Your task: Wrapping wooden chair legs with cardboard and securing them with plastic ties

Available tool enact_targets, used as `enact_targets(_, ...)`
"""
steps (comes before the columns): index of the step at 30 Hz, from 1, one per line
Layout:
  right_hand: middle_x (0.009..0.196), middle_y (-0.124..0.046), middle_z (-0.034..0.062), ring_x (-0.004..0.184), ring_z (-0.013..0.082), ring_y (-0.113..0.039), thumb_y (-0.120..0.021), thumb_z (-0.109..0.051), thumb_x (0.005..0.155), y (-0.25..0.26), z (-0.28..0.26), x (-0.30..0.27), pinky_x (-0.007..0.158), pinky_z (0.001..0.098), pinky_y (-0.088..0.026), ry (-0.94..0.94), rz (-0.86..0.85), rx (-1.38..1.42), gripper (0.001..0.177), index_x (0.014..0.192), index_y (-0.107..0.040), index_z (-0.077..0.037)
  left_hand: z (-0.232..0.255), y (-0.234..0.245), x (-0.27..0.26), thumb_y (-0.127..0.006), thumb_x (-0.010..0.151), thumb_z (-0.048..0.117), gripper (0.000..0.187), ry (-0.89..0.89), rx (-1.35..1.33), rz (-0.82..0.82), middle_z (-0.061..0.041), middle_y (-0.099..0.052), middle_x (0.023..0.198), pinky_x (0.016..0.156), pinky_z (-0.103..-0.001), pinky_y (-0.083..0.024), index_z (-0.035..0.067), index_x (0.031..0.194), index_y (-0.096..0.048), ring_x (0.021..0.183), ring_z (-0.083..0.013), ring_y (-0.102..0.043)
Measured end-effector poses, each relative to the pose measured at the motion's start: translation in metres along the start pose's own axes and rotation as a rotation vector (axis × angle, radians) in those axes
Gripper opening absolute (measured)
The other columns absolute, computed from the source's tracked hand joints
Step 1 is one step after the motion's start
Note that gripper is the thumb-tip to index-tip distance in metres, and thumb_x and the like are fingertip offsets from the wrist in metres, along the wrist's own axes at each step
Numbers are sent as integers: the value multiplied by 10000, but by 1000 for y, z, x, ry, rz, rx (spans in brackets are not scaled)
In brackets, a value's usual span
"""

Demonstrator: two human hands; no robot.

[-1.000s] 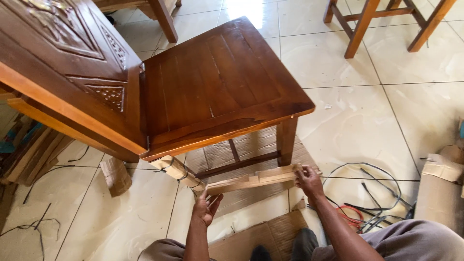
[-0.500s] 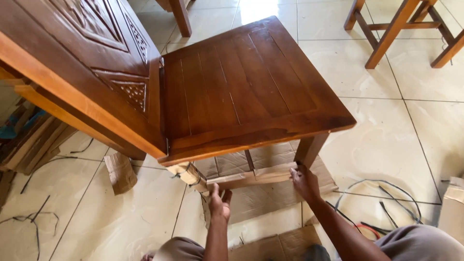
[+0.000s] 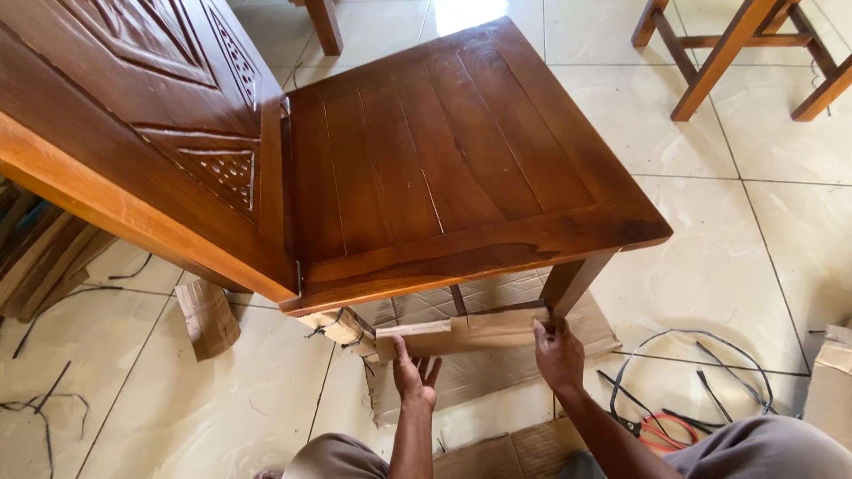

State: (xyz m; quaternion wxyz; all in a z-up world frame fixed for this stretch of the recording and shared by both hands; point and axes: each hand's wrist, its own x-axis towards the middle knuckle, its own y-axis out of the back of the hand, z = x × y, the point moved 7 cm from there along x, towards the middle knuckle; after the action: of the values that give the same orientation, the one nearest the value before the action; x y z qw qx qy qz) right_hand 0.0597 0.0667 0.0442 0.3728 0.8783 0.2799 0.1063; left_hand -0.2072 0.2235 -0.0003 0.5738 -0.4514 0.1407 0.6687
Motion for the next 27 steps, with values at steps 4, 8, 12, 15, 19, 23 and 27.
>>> enact_targets(4,905,-763,119,776,362,-730,-644,-407,975,5,-8,7,706,490,-538,23,103,14,372,1136,-584,-77,-4,-1,14,-591,889,621,688,-14,-58,-34,-95,-570,1324,946,-377,-498,93,1331,-590,1154,-226,-566)
enact_targets(8,1226,-607,144,1000,307,-685,-605,-282,991,-2,-21,0,833,445,-625,-16,-47,34,650,1550,-333,-93,-11,-6,34,-585,939,541,724,-31,-177,-96,-195,-493,1387,965,-350,-569,-11,1399,-494,1146,-296,-584)
enact_targets(12,1428,-410,241,1121,305,-602,-661,-131,902,1,-44,-22,904,403,-579,217,14,44,915,1595,-102,81,0,-19,18,-600,936,511,682,-10,-194,-67,-178,-531,1442,1011,-351,-562,31,1417,-541,1187,-294,-592)
enact_targets(15,1594,-262,337,1336,446,-505,-664,-60,872,11,-65,-37,1049,410,-526,523,176,4,952,1596,-60,71,4,-21,20,-618,916,516,727,-12,-202,-58,-188,-521,1465,1008,-359,-578,21,1434,-499,1218,-304,-593)
enact_targets(19,1676,-180,276,1544,442,-255,-648,-106,843,5,-65,-40,1175,440,-409,561,173,-165,978,1627,-71,-1,-1,-19,36,-649,882,539,749,-32,-187,-51,-176,-537,1439,946,-347,-602,45,1430,-516,1172,-315,-617)
enact_targets(23,1710,-76,215,1395,371,-463,-682,-123,869,7,-63,-43,875,365,-592,284,141,-152,880,1620,-224,-138,-2,-16,38,-642,909,511,699,-49,-207,-25,-174,-554,1399,946,-356,-602,25,1399,-535,1159,-318,-631)
enact_targets(27,1596,-309,189,1461,366,-403,-659,-120,899,5,-58,-51,665,284,-692,181,132,-115,660,1508,-406,-94,-2,-22,35,-642,901,507,707,-43,-192,-15,-176,-522,1424,1004,-368,-581,50,1423,-504,1220,-318,-609)
